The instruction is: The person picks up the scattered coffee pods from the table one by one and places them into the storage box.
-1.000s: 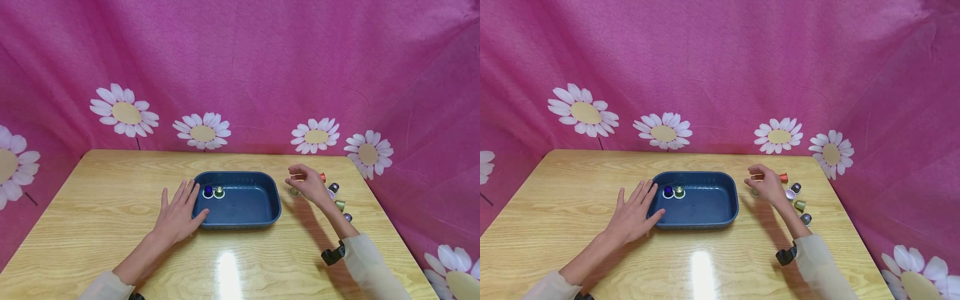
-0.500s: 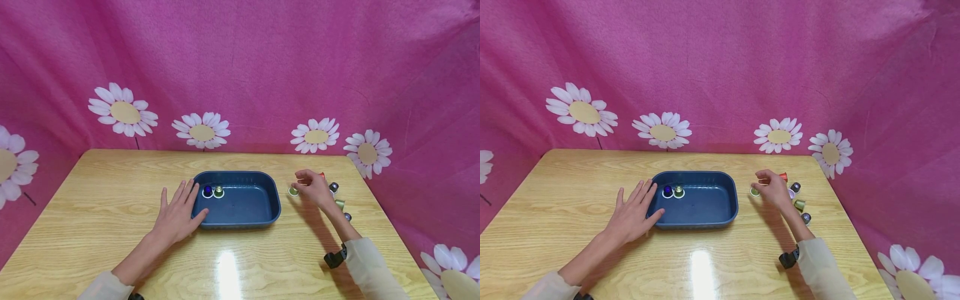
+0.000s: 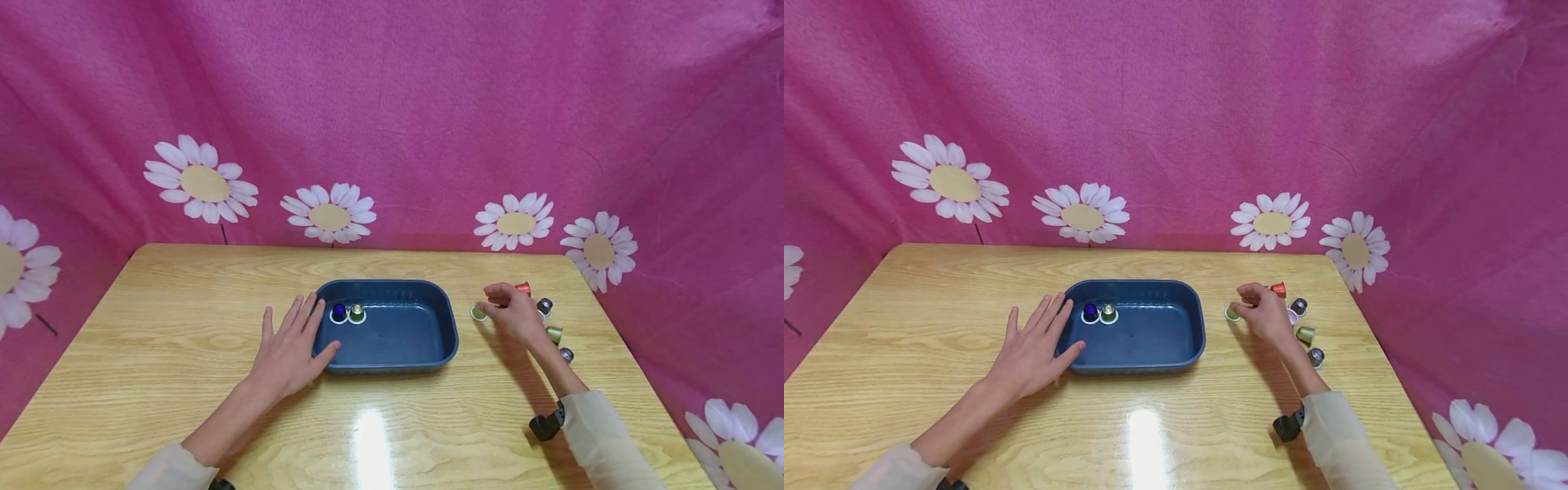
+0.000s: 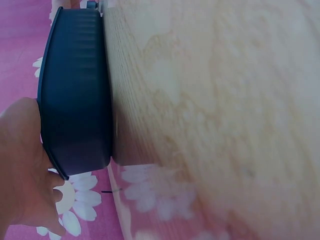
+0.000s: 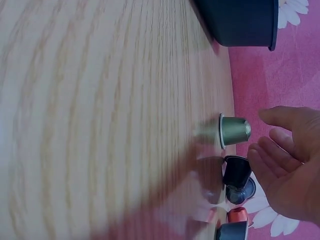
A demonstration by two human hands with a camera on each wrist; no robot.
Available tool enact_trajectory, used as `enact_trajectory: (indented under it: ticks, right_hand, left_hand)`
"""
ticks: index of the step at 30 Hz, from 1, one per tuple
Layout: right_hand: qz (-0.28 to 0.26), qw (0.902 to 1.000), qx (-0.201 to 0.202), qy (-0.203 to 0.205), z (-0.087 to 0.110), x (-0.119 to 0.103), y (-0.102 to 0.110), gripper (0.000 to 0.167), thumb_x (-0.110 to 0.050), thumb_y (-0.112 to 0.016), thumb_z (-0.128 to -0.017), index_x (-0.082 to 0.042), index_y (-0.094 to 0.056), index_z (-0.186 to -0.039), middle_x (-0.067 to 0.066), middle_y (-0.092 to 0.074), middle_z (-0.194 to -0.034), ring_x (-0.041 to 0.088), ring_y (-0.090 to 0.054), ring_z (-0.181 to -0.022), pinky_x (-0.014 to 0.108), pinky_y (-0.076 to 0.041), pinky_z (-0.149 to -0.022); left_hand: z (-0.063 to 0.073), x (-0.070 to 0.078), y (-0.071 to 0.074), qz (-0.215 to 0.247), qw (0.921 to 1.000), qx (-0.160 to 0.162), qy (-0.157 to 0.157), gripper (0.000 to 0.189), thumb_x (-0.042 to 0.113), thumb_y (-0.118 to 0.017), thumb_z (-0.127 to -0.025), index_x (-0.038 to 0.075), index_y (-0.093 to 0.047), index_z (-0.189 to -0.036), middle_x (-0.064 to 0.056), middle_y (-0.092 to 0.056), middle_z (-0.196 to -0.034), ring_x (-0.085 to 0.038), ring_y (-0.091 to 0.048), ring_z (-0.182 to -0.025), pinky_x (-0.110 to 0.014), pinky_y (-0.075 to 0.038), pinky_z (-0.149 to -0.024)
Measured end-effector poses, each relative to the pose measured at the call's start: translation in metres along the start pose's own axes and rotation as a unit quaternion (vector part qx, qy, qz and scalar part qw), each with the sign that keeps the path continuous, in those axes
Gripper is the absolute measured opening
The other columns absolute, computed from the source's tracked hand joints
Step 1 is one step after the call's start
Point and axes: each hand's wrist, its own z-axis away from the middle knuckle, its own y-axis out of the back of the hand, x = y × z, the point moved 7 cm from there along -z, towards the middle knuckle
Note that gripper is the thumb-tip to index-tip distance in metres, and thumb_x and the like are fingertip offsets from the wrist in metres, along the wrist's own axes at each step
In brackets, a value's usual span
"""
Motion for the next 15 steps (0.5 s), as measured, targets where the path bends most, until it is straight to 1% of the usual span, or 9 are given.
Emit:
enact_trajectory:
  ticks: [4, 9, 15]
  right_hand:
    - [-0.008, 1.0000, -0.003, -0.001, 0.0003, 0.0006, -0.0031, 0.037, -0.009, -0.073, -0.091, 0.007, -0.062, -0.122, 0.026, -0.067, -0.118, 0.037, -0.066, -0.108, 0.047, -0.051, -0.092]
    - [-0.013, 0.9999, -0.007, 0.000, 0.0010, -0.0018, -0.0068, 0.034, -0.004, -0.072, -0.090, 0.010, -0.062, -0.120, 0.027, -0.066, -0.117, 0.039, -0.065, -0.109, 0.048, -0.051, -0.092]
    - [0.002, 1.0000, -0.006, 0.000, 0.0016, -0.0024, -0.0094, 0.033, -0.001, -0.072, -0.089, 0.009, -0.063, -0.120, 0.025, -0.067, -0.115, 0.038, -0.066, -0.108, 0.048, -0.051, -0.092]
  left_hand:
    - [0.0006, -0.0003, -0.0007, 0.001, 1.0000, -0.004, 0.001, 0.081, 0.056, -0.052, -0.097, 0.004, -0.031, -0.156, -0.016, -0.024, -0.162, -0.034, -0.016, -0.150, -0.068, -0.001, -0.112]
    - [0.0004, 0.0000, 0.0001, 0.000, 1.0000, -0.002, 0.000, 0.082, 0.056, -0.051, -0.097, 0.004, -0.031, -0.156, -0.017, -0.024, -0.162, -0.035, -0.016, -0.150, -0.068, -0.002, -0.112]
    - [0.0000, 0.0001, 0.0004, -0.003, 1.0000, -0.002, -0.001, 0.082, 0.057, -0.050, -0.097, 0.004, -0.031, -0.156, -0.017, -0.024, -0.162, -0.035, -0.016, -0.150, -0.068, -0.002, -0.112]
